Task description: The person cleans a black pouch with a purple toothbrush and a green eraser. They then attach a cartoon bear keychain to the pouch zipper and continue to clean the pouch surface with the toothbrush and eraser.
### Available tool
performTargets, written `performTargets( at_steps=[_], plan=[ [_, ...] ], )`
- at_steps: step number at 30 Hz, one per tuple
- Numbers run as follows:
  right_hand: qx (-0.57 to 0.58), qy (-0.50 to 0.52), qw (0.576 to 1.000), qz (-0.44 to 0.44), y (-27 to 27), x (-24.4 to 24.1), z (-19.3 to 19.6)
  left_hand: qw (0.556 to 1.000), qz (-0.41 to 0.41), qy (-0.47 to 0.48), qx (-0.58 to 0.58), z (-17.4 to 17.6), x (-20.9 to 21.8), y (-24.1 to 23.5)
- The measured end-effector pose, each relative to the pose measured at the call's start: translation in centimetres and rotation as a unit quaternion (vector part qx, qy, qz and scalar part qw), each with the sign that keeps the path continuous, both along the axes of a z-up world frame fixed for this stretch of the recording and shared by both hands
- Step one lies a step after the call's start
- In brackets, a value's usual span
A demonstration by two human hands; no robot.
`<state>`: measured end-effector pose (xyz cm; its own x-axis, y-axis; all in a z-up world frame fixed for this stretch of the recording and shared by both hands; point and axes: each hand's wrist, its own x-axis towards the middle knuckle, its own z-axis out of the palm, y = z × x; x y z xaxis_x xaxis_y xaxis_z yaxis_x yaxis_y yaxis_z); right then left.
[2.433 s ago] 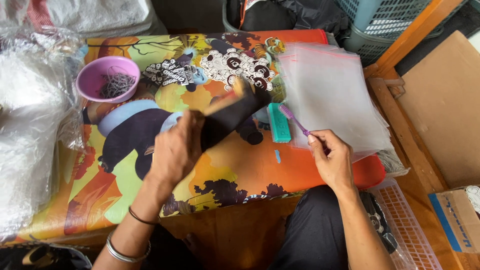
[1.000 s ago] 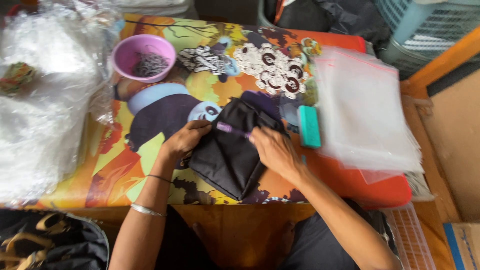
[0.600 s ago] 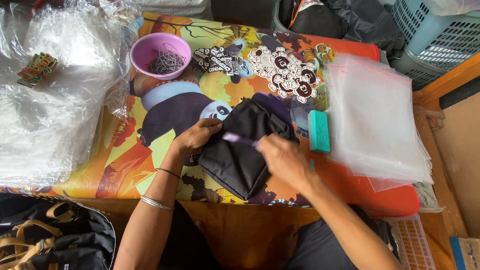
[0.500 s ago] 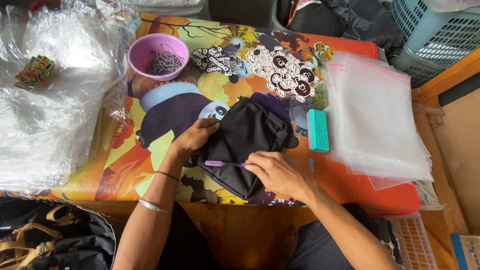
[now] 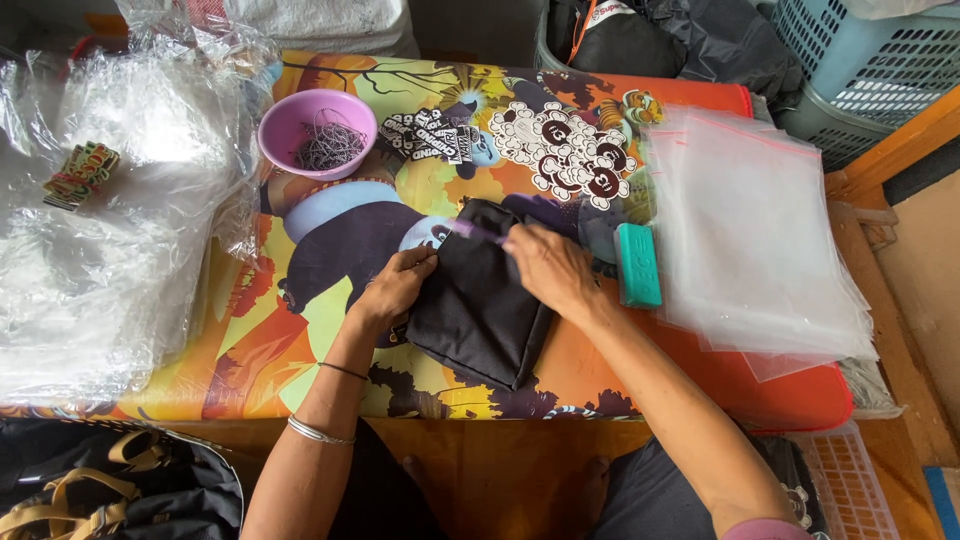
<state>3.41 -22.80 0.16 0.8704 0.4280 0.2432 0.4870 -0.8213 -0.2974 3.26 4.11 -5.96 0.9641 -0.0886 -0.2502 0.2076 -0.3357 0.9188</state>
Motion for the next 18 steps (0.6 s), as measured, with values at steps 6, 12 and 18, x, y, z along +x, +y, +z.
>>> performTargets(
  at_steps=[6, 12, 18],
  plan=[
    [0.014, -0.042, 0.999, -0.029, 0.2, -1.4, 2.5, 1.000, 0.003, -0.019, -0.009, 0.8, -0.4, -0.6],
    [-0.016, -0.010, 0.999, -0.028, -1.0, -1.6, 2.0, 0.994, 0.062, 0.013, -0.087, 5.2, -2.9, -2.2],
    [0.062, 0.183, 0.970, 0.147, 0.5, -9.3, 5.7, 0.979, 0.080, 0.010, -0.185, 4.4, -2.7, -1.9]
  ],
)
